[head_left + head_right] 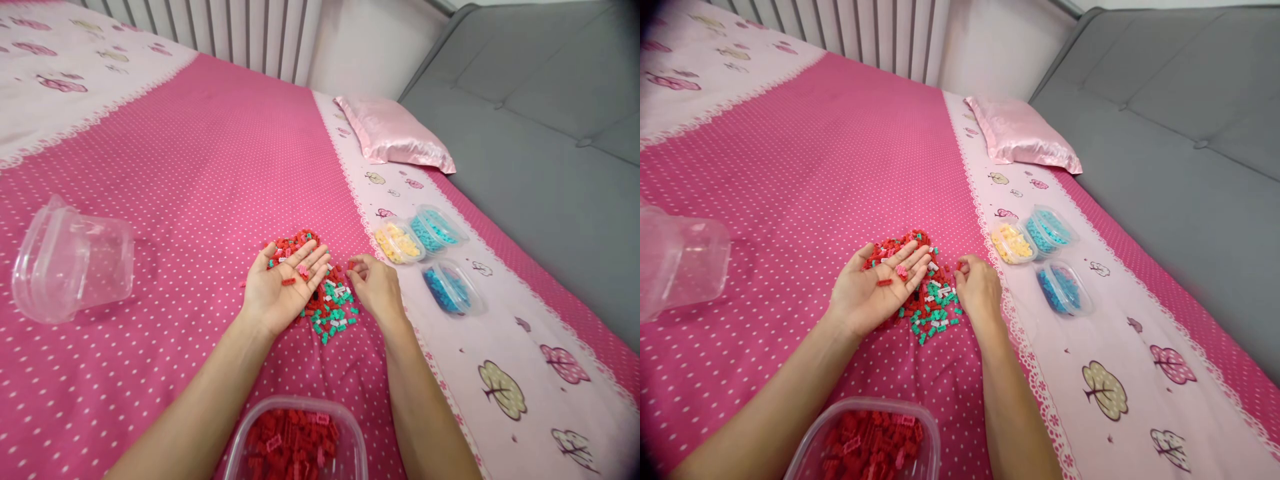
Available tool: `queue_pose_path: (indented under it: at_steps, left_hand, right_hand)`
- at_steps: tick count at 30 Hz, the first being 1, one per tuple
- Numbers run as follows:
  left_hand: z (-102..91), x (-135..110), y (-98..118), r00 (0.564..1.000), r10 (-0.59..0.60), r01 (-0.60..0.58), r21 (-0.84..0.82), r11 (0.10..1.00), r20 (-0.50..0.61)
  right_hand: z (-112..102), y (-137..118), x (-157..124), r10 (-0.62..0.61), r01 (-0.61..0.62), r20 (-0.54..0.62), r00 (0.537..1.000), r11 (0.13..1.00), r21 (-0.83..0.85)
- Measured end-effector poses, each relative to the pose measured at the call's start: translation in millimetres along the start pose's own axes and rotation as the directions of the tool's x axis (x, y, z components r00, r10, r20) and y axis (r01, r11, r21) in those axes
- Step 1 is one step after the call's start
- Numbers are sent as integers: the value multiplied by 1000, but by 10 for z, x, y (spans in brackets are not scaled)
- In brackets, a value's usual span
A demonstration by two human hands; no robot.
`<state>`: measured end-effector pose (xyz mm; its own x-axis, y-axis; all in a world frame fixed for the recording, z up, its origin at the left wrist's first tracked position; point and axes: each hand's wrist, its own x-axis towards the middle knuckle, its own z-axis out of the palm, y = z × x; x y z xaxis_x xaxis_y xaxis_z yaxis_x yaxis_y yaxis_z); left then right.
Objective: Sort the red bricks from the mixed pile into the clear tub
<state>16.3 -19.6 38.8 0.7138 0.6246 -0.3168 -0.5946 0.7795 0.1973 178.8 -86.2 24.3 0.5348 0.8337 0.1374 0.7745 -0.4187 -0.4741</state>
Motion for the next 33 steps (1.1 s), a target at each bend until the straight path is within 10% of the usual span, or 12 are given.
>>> queue_pose_path:
  at_steps: [16,26,33]
  left_hand:
    - [-8,-5,15,1000,-14,15,-16,1000,20]
    - [-21,9,14,999,-19,20,-39,999,38]
    - [-24,12,5,1000,-3,3,-13,1000,-12]
  right_hand:
    - [-69,-442,-222,-457,496,-204,866,838,227]
    - [-13,-432,-226,-446,484,-201,872,848,216]
    - [-62,-226,-87,-226,279,-272,935,945,173]
